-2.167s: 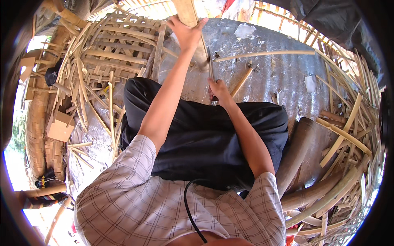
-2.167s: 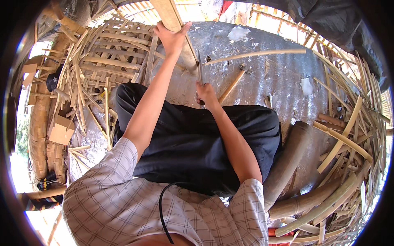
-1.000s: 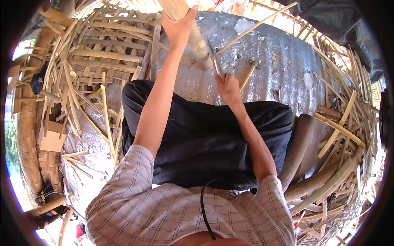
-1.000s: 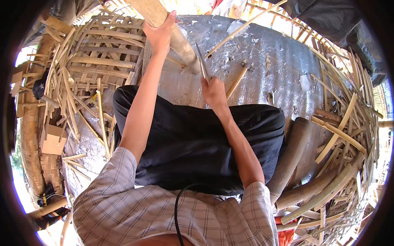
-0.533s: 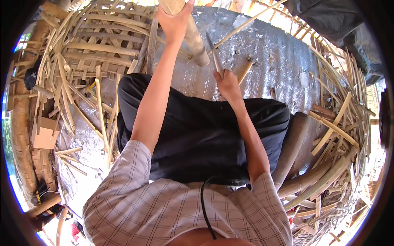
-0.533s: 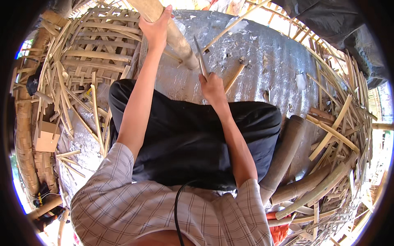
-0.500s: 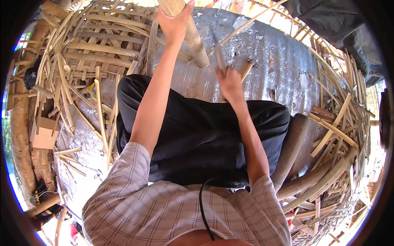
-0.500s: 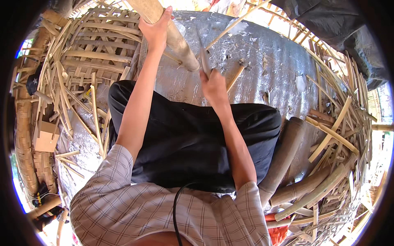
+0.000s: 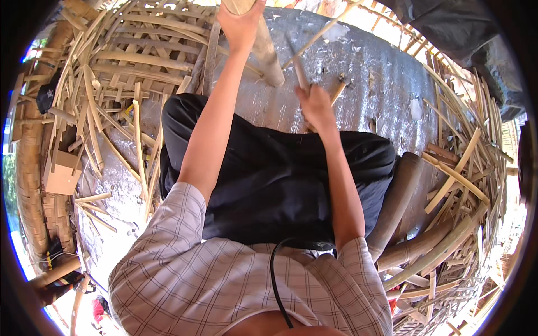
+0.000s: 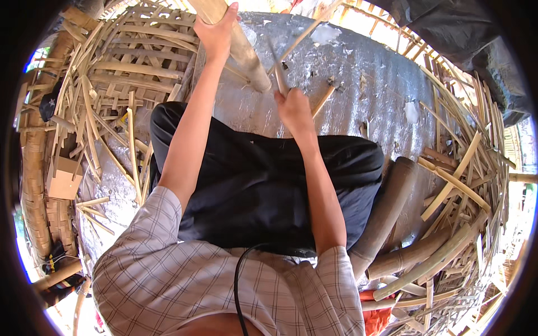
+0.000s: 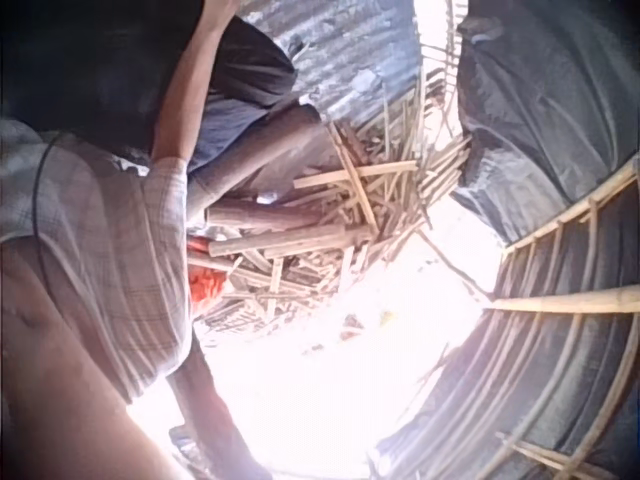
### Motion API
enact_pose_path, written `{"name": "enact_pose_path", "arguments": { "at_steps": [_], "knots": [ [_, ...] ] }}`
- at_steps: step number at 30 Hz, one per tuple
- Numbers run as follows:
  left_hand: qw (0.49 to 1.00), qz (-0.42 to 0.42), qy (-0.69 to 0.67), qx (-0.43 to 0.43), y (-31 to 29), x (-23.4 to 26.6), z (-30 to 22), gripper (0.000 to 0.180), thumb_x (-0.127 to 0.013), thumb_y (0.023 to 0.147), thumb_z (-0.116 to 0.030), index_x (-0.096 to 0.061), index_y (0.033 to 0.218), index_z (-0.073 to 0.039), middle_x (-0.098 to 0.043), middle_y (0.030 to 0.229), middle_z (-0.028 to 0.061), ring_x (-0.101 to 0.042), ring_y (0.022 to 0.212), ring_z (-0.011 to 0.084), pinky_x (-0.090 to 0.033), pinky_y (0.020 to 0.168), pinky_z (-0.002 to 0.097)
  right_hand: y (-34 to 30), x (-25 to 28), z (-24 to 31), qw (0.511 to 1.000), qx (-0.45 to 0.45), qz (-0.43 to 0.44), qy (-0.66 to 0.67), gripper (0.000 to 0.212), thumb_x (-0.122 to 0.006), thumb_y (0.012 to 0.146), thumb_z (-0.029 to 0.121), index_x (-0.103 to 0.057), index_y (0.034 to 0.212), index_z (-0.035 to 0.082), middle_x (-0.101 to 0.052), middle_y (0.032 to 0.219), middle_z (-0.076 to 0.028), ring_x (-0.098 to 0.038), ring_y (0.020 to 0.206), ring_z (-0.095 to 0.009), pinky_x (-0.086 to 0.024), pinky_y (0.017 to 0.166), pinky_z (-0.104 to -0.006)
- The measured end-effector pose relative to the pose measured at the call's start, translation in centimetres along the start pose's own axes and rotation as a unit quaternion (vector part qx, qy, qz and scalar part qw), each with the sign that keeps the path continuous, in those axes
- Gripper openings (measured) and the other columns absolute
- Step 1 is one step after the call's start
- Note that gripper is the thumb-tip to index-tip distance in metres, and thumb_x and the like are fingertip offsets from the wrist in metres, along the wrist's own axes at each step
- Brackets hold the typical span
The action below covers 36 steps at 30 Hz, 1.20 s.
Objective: The person uses a chisel and a hammer to carve into a bamboo pole, striking the chisel repeatedly to remove segments of the wood.
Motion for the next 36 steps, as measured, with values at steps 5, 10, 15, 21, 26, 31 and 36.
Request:
{"name": "enact_pose_path", "arguments": {
  "at_steps": [5,10,15,21,26,31,36],
  "knots": [
    [0.983,0.079,-0.119,0.115,-0.2,-0.3,-0.2,0.053,-0.083,0.081,-0.014,-0.057,0.122,0.009,-0.068,0.102,0.0145,-0.064,0.09,0.0208,-0.053,0.079,0.0339,-0.4,6.9,6.0,0.951,0.061,-0.194,0.233,0.041,-0.065,0.098,0.029,-0.055,0.098,-0.011,-0.064,0.073,-0.031,-0.065,0.069,-0.051,-0.047,0.056,-0.0528],
    [0.99,0.064,-0.102,0.074,-0.5,-1.9,-1.0,0.044,-0.081,0.082,-0.011,-0.06,0.115,0.009,-0.068,0.098,0.0131,-0.064,0.085,0.0179,-0.053,0.074,0.0331,-2.1,-8.2,-7.3,0.993,0.074,-0.012,-0.093,0.036,-0.064,0.096,0.023,-0.059,0.094,-0.012,-0.064,0.076,-0.033,-0.066,0.082,-0.051,-0.051,0.071,-0.0595],
    [0.992,0.047,-0.093,0.076,-0.2,0.6,-0.3,0.039,-0.08,0.083,-0.012,-0.061,0.11,0.008,-0.068,0.09,0.0112,-0.065,0.077,0.0181,-0.053,0.07,0.0323,-0.8,0.5,1.5,0.999,0.037,-0.018,0.006,0.042,-0.064,0.097,0.027,-0.061,0.091,-0.014,-0.066,0.08,-0.034,-0.067,0.083,-0.052,-0.053,0.07,-0.0543],
    [0.989,0.07,-0.068,0.111,0.4,0.4,-0.4,0.04,-0.078,0.087,-0.014,-0.061,0.117,0.006,-0.069,0.098,0.0123,-0.066,0.087,0.0183,-0.054,0.075,0.0329,-1.7,3.0,4.5,0.955,0.057,-0.197,0.216,0.03,-0.063,0.099,0.018,-0.051,0.094,-0.009,-0.064,0.074,-0.027,-0.066,0.073,-0.051,-0.047,0.061,-0.0527],
    [0.961,0.064,-0.255,0.089,1.0,-1.1,-0.8,0.028,-0.077,0.085,0.0,-0.059,0.106,0.004,-0.068,0.084,0.01,-0.066,0.064,0.0176,-0.054,0.06,0.0311,-1.1,-9.9,-6.9,0.993,-0.058,0.101,-0.018,0.047,-0.064,0.095,0.031,-0.065,0.099,-0.015,-0.065,0.097,-0.039,-0.065,0.098,-0.054,-0.052,0.087,-0.0564],
    [0.957,0.033,-0.273,0.095,1.4,1.6,1.2,0.026,-0.073,0.088,-0.001,-0.059,0.109,0.004,-0.068,0.085,0.0108,-0.065,0.063,0.0182,-0.054,0.059,0.0323,-0.1,0.5,3.3,0.992,0.012,-0.062,0.112,0.043,-0.066,0.096,0.031,-0.059,0.093,-0.011,-0.066,0.082,-0.034,-0.067,0.084,-0.051,-0.052,0.071,-0.0552],
    [0.949,-0.004,-0.278,0.152,1.9,2.8,3.7,0.027,-0.074,0.089,-0.006,-0.058,0.11,0.003,-0.067,0.088,0.0128,-0.066,0.069,0.0223,-0.06,0.062,0.0383,-1.3,-3.1,0.8,0.985,0.056,-0.136,0.087,0.037,-0.061,0.099,0.023,-0.054,0.104,-0.013,-0.062,0.072,-0.031,-0.067,0.075,-0.048,-0.053,0.067,-0.056]
  ]
}}
Point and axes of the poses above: each hand's wrist, its own y-axis towards the middle knuckle, its own x-axis out of the back of the hand, z = x × y, the point moved 8 cm from there along y, towards the middle knuckle
